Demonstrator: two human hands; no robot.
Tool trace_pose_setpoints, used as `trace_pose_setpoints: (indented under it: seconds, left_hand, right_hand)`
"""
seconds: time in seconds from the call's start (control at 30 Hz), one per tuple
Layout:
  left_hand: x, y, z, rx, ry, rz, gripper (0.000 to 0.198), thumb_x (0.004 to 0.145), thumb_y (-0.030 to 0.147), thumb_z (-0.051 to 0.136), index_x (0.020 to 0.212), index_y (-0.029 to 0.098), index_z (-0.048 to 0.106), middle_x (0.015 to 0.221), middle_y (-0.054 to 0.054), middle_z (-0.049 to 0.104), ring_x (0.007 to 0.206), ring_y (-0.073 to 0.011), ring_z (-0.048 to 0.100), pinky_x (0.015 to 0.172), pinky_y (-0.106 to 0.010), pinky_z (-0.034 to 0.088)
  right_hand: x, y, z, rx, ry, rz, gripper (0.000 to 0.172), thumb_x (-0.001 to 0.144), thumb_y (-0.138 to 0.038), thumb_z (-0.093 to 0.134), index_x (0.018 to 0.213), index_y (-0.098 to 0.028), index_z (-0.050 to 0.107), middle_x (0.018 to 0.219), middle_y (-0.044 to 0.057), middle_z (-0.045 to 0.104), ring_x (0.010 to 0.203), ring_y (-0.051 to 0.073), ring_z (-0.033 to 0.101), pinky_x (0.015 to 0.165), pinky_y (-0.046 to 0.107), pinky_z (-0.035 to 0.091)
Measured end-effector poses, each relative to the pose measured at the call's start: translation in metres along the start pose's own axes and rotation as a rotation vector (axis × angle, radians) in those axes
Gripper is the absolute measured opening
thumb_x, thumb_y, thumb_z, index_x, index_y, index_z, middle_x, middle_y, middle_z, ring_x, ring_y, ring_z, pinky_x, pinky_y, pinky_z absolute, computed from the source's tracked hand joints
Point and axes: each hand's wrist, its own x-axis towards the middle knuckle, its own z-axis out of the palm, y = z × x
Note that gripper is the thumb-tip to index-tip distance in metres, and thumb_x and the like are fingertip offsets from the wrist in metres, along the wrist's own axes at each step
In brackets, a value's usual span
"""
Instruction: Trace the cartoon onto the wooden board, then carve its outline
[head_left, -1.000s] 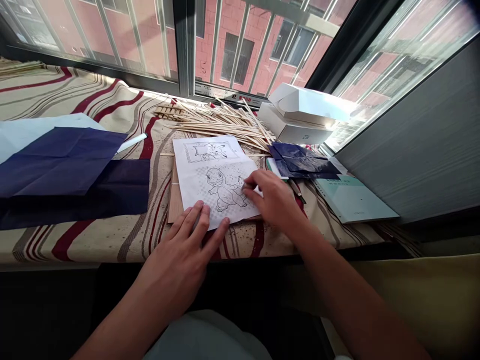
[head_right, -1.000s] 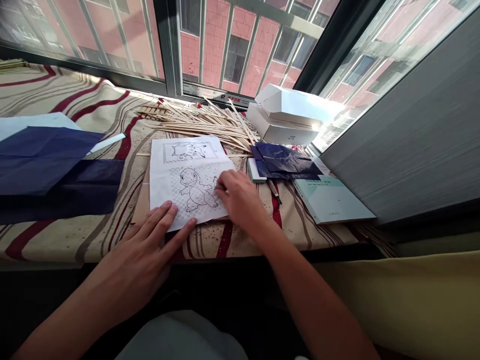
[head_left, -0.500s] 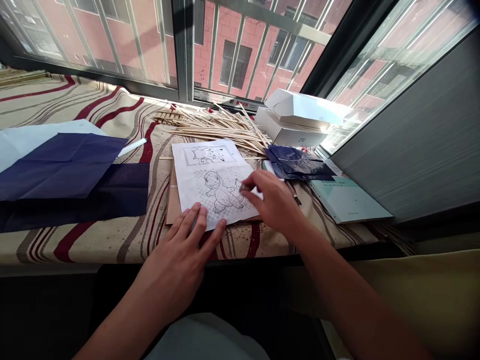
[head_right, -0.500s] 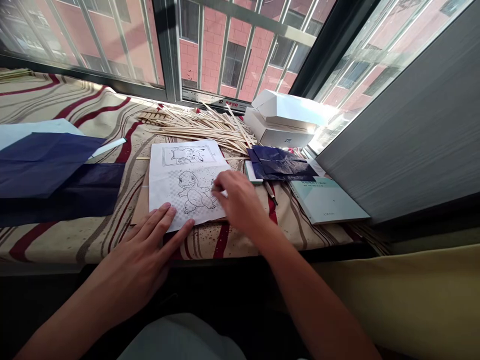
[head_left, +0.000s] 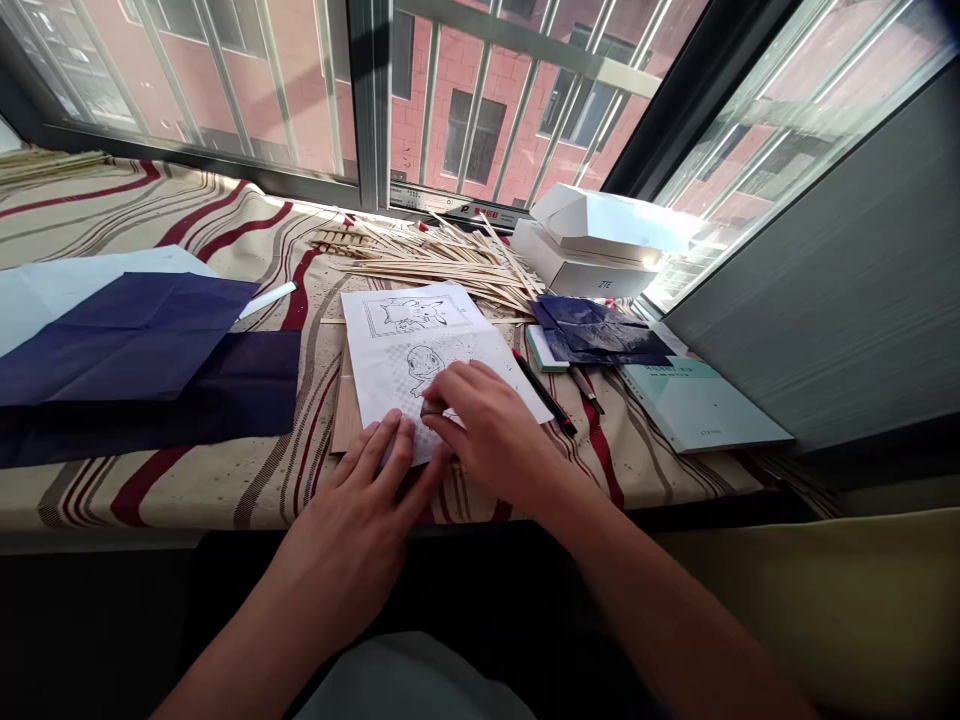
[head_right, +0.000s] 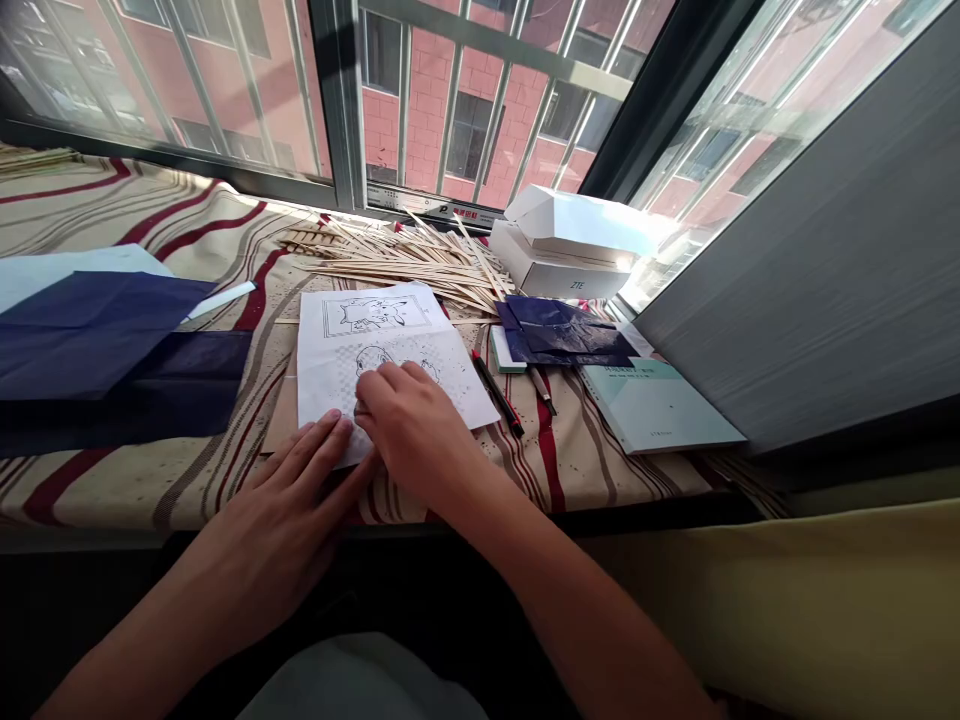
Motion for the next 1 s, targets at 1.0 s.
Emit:
trace_pose_setpoints:
  seconds: [1.0]
  left_hand:
    - [0.024,-0.046,-0.02,-0.159,-0.006,0.083,0.04,0.102,0.006,0.044,0.126,0.015,0.075,0.122,-0.013,0.081,0.099,-0.0255,0.082,0.074,-0.034,0.067]
  right_hand:
    - [-0.062,0.078,-0.066,-0.351,0.156,0.148,0.034,0.105,-0.027,0.059,0.131,-0.011,0.074,0.135,0.018,0.078,0.127,0.034,0.071,0.109,0.051,0.058]
